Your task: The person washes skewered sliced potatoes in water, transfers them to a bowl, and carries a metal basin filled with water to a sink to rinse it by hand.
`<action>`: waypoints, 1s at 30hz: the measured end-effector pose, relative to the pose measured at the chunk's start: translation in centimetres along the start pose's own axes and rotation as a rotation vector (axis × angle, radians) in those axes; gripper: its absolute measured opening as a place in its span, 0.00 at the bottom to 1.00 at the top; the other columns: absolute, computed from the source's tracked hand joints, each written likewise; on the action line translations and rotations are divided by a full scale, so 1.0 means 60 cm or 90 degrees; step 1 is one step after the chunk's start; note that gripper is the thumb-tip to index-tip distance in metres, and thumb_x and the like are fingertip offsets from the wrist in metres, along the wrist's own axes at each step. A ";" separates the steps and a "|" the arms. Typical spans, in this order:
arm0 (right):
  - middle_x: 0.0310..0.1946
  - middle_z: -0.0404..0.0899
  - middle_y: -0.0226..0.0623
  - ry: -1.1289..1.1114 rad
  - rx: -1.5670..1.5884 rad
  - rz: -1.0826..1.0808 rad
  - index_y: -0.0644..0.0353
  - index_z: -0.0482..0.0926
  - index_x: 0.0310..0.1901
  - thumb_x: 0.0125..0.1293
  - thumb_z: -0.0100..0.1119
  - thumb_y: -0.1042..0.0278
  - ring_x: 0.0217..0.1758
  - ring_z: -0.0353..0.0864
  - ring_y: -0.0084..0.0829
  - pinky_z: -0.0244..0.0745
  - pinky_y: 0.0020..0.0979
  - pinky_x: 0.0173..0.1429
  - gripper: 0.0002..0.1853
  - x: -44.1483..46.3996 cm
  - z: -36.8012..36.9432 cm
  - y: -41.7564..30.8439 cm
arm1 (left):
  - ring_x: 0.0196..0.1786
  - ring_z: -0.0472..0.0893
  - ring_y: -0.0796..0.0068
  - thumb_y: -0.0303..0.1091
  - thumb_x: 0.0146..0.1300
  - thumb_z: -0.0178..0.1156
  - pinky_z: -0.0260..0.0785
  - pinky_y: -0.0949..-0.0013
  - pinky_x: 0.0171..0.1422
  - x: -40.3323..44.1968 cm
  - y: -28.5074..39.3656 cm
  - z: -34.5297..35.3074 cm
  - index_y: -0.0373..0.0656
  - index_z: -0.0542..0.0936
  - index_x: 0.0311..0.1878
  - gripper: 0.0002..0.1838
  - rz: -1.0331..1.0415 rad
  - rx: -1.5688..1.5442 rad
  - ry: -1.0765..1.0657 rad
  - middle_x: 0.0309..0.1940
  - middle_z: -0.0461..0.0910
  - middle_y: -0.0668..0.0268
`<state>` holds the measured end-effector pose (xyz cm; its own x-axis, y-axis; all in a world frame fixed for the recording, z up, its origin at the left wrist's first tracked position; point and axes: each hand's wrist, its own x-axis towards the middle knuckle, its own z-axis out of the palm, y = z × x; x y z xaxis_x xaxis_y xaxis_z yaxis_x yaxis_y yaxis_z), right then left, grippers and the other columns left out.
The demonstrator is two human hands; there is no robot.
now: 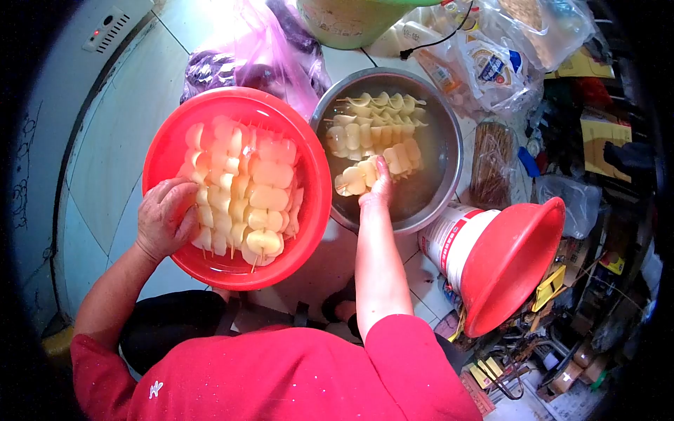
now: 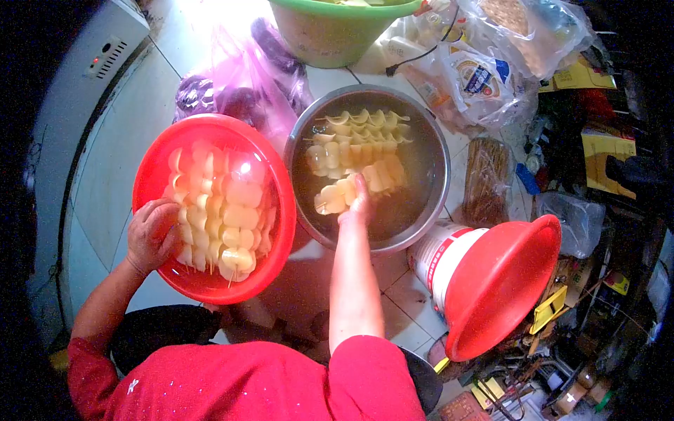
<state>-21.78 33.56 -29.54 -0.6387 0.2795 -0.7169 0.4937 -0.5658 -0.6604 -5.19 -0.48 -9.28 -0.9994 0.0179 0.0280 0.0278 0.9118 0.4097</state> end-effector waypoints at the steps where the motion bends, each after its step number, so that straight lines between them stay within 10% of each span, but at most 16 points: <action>1: 0.42 0.78 0.33 0.001 0.016 0.008 0.60 0.75 0.49 0.49 0.73 0.61 0.41 0.80 0.32 0.80 0.38 0.44 0.26 -0.003 -0.004 -0.003 | 0.43 0.79 0.56 0.27 0.45 0.61 0.72 0.59 0.48 0.000 0.001 0.000 0.43 0.76 0.44 0.18 0.003 0.002 0.001 0.42 0.78 0.59; 30: 0.45 0.78 0.44 0.066 -0.434 -0.449 0.67 0.70 0.51 0.39 0.76 0.71 0.45 0.81 0.34 0.79 0.33 0.48 0.35 -0.139 -0.020 -0.134 | 0.48 0.77 0.57 0.32 0.50 0.59 0.70 0.58 0.52 -0.026 -0.015 0.002 0.45 0.76 0.45 0.16 -0.021 -0.030 0.011 0.43 0.77 0.61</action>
<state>-19.74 36.70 -18.51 -0.8785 0.4664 -0.1032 0.2748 0.3168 -0.9078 -3.65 -1.28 -9.82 -0.9994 -0.0196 0.0301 -0.0038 0.8917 0.4526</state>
